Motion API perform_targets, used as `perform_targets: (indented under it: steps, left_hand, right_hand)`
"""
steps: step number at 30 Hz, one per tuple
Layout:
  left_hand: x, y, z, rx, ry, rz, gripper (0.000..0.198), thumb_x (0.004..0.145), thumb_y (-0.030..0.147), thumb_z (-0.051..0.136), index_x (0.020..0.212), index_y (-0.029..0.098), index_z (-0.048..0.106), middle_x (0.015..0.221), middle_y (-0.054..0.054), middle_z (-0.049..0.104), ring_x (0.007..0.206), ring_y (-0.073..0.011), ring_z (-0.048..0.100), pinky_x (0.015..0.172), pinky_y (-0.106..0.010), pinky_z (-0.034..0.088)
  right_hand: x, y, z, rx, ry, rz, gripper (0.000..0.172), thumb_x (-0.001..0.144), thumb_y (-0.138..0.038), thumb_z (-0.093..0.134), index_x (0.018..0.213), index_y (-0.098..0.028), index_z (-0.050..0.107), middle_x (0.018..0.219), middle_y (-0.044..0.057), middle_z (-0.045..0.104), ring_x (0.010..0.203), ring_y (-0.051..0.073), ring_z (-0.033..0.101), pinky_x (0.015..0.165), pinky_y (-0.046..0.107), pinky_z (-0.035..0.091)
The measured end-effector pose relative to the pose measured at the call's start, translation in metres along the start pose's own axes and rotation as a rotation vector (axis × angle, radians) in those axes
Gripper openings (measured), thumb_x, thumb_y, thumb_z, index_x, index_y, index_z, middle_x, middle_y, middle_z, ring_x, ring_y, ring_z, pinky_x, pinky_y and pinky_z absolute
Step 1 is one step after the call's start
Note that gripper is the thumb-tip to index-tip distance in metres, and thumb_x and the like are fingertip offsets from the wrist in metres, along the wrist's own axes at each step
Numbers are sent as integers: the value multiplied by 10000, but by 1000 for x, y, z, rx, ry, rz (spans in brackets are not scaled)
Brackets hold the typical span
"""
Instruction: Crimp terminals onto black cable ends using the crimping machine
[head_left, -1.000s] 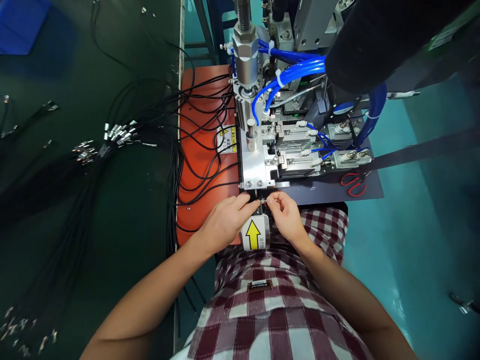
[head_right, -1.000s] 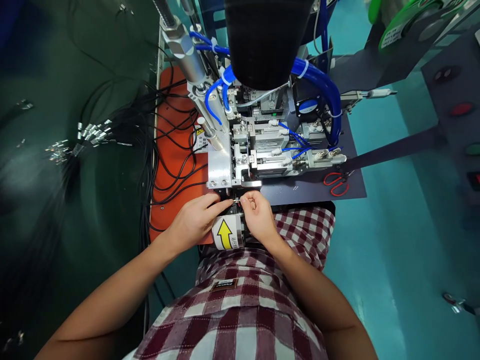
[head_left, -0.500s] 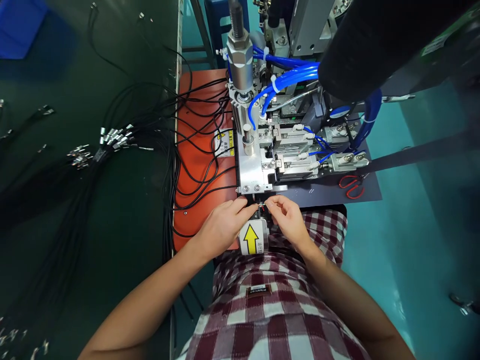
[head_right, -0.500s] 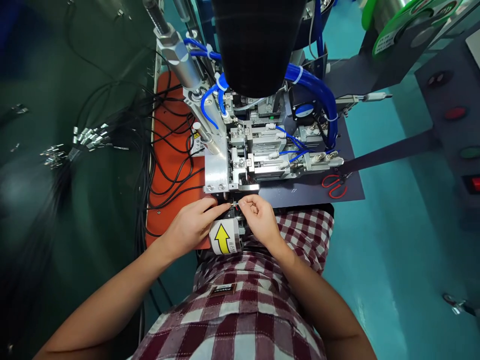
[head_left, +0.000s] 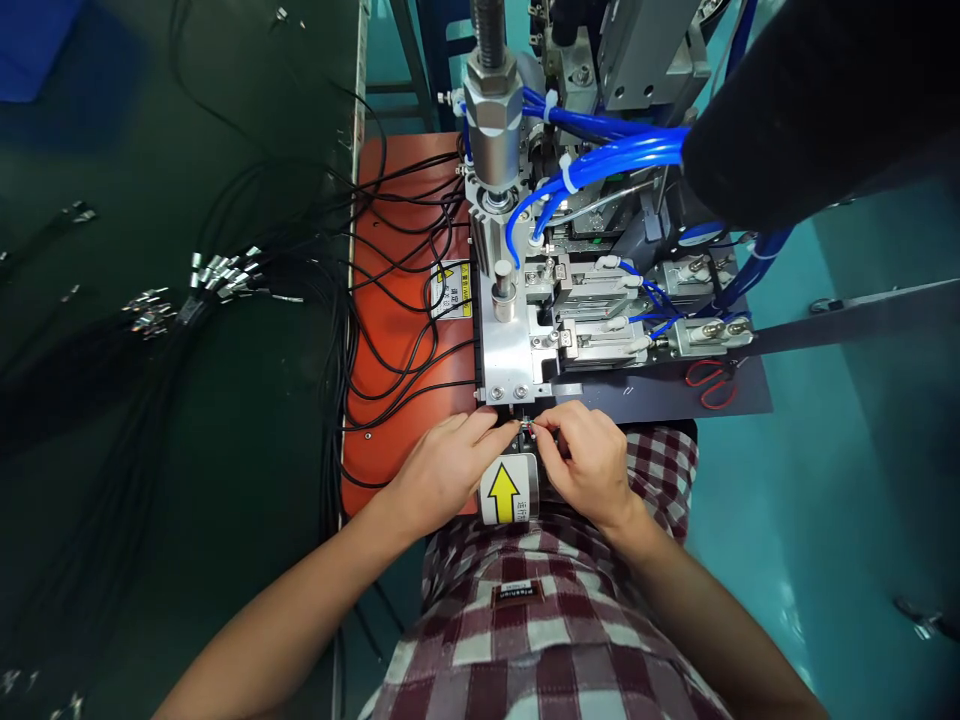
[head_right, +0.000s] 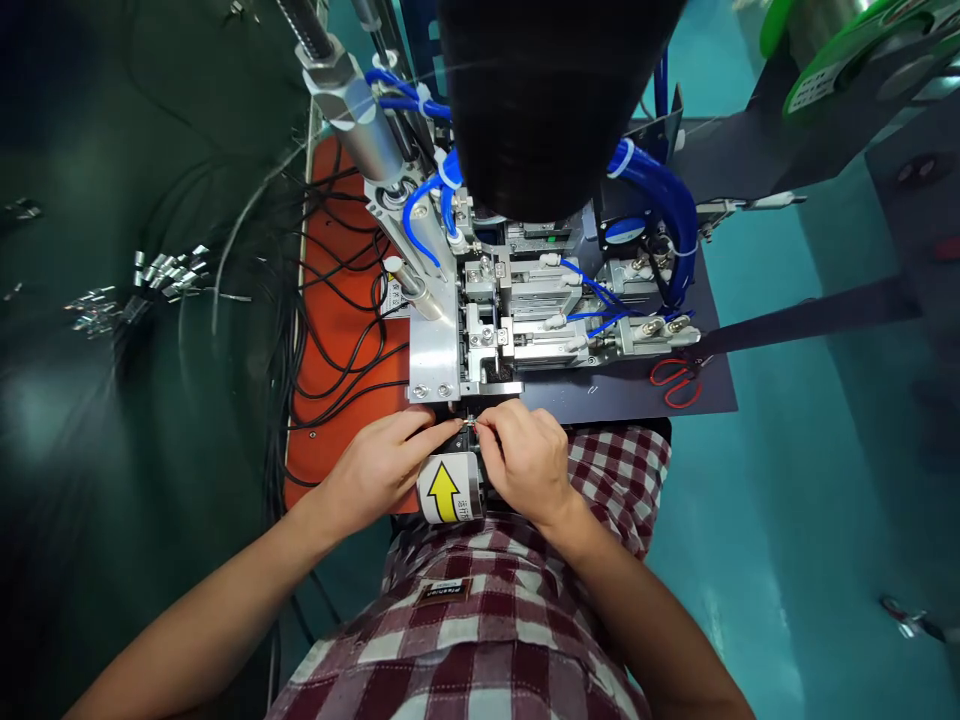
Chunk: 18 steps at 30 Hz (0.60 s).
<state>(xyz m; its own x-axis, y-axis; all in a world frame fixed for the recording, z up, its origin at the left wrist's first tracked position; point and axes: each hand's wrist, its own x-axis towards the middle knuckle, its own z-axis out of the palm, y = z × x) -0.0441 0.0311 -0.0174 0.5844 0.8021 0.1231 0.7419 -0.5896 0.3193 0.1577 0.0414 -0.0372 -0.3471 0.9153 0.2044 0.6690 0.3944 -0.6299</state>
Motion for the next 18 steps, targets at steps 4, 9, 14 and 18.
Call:
perform_targets:
  steps: [4, 9, 14, 18]
  left_hand:
    - [1, 0, -2, -1, 1, 0, 300, 925, 171, 429, 1150, 132, 624, 845, -85, 599, 730, -180, 585, 648, -290, 521]
    - [1, 1, -3, 5, -4, 5, 301, 930, 176, 432, 1165, 137, 616, 850, -85, 601, 737, -183, 583, 658, -292, 520]
    - [1, 1, -2, 5, -7, -2, 308, 935, 183, 419, 1174, 145, 609, 843, -81, 596, 724, -182, 580, 647, -298, 519]
    - [1, 1, -2, -18, 3, 7, 303, 934, 184, 420, 1166, 137, 609, 854, -84, 598, 734, -191, 585, 655, -309, 521]
  right_hand:
    - [3, -2, 1, 136, -25, 113, 98, 915, -193, 496, 838, -200, 558, 787, 36, 619, 692, 167, 547, 667, 314, 399]
    - [4, -8, 2, 219, -14, 225, 95, 919, -188, 476, 843, -206, 530, 806, 42, 599, 735, 181, 558, 656, 306, 415]
    - [2, -10, 3, 233, 29, 272, 85, 921, -208, 479, 859, -205, 537, 794, 38, 583, 689, 171, 548, 634, 301, 415]
    - [1, -8, 3, 252, 26, 301, 49, 904, -221, 522, 898, -203, 568, 786, 25, 577, 632, 152, 525, 619, 292, 418]
